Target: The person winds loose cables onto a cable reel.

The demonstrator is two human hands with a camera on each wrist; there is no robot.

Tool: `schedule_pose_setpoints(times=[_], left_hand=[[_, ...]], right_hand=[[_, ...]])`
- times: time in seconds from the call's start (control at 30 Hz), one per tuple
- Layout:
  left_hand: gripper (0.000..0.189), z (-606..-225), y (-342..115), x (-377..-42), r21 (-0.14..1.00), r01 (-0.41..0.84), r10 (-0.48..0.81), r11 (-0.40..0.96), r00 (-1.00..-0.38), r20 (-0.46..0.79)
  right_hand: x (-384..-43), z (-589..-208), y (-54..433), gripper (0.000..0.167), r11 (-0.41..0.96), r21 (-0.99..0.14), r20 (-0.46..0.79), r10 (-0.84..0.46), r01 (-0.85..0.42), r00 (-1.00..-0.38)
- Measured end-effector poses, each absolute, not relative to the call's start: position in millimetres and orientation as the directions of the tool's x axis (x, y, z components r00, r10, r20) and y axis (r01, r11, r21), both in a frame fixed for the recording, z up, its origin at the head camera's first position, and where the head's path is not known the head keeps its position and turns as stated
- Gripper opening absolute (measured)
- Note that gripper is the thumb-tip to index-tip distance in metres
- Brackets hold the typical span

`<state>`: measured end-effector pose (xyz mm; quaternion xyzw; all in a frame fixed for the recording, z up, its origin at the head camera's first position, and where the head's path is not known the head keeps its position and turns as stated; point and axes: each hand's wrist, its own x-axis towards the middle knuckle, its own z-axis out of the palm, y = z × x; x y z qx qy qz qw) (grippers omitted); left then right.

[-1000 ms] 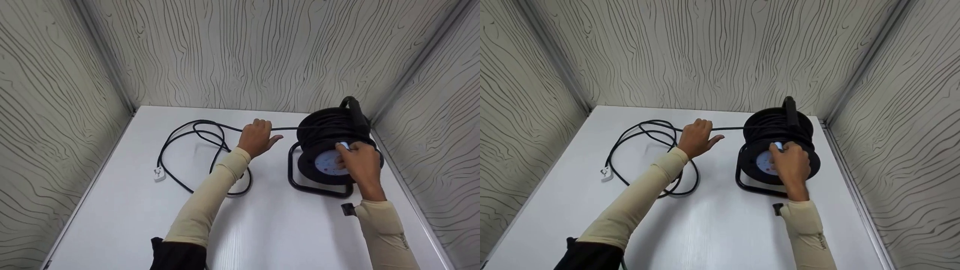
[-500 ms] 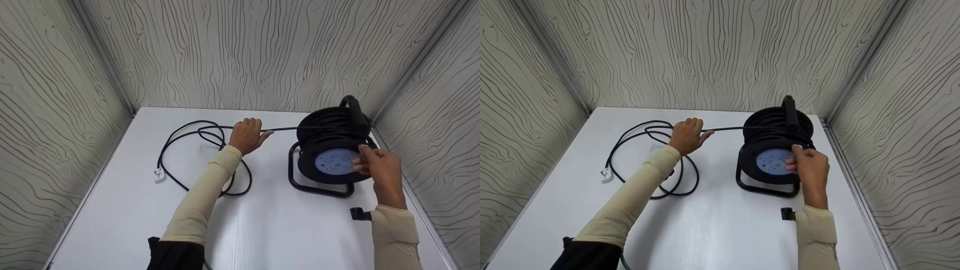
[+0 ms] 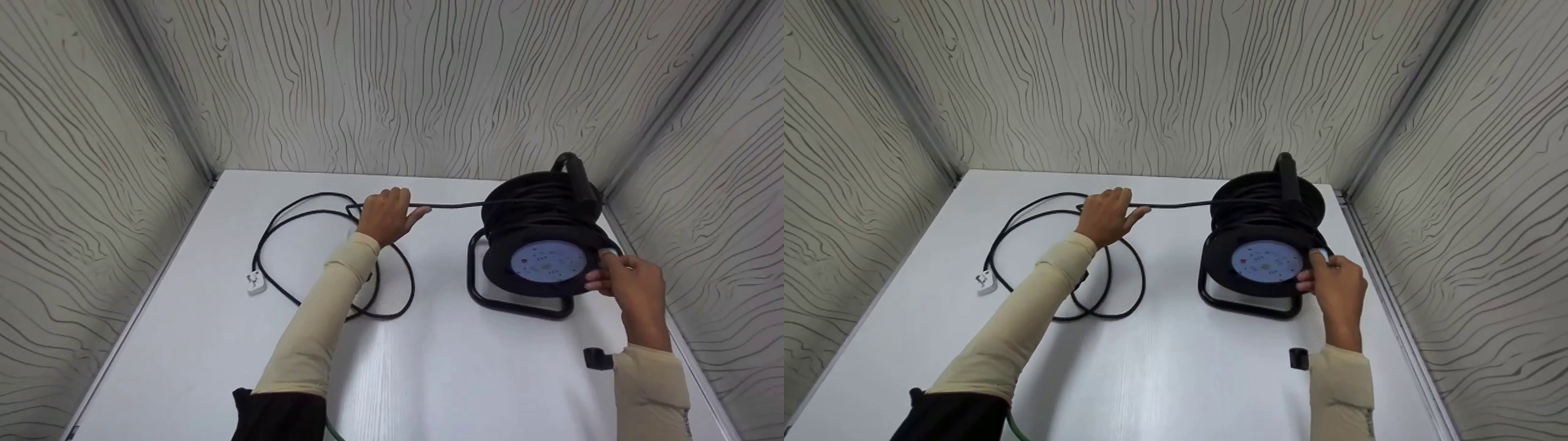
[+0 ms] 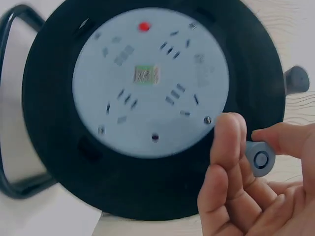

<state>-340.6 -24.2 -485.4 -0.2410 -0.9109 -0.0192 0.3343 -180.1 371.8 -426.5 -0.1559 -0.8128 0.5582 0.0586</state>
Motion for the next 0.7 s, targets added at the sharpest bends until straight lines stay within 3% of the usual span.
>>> schedule_pose_setpoints(times=[0.23,0.53,0.7], left_hand=[[0.062,-485,-30,-340,-0.092,0.431,0.396,0.898,-0.699,0.596],[0.06,-479,-22,-345,-0.071,0.462,0.404,0.884,-0.679,0.613],[0.059,-479,-19,-344,-0.053,0.485,0.412,0.873,-0.675,0.612]], right_hand=[[-179,-444,378,0.054,0.44,-0.866,-0.087,0.332,0.236,-0.939],[-182,-470,381,0.065,0.554,-0.765,-0.164,0.327,0.329,-0.931],[-182,-486,379,0.057,0.661,-0.642,-0.205,0.339,0.388,-0.918]])
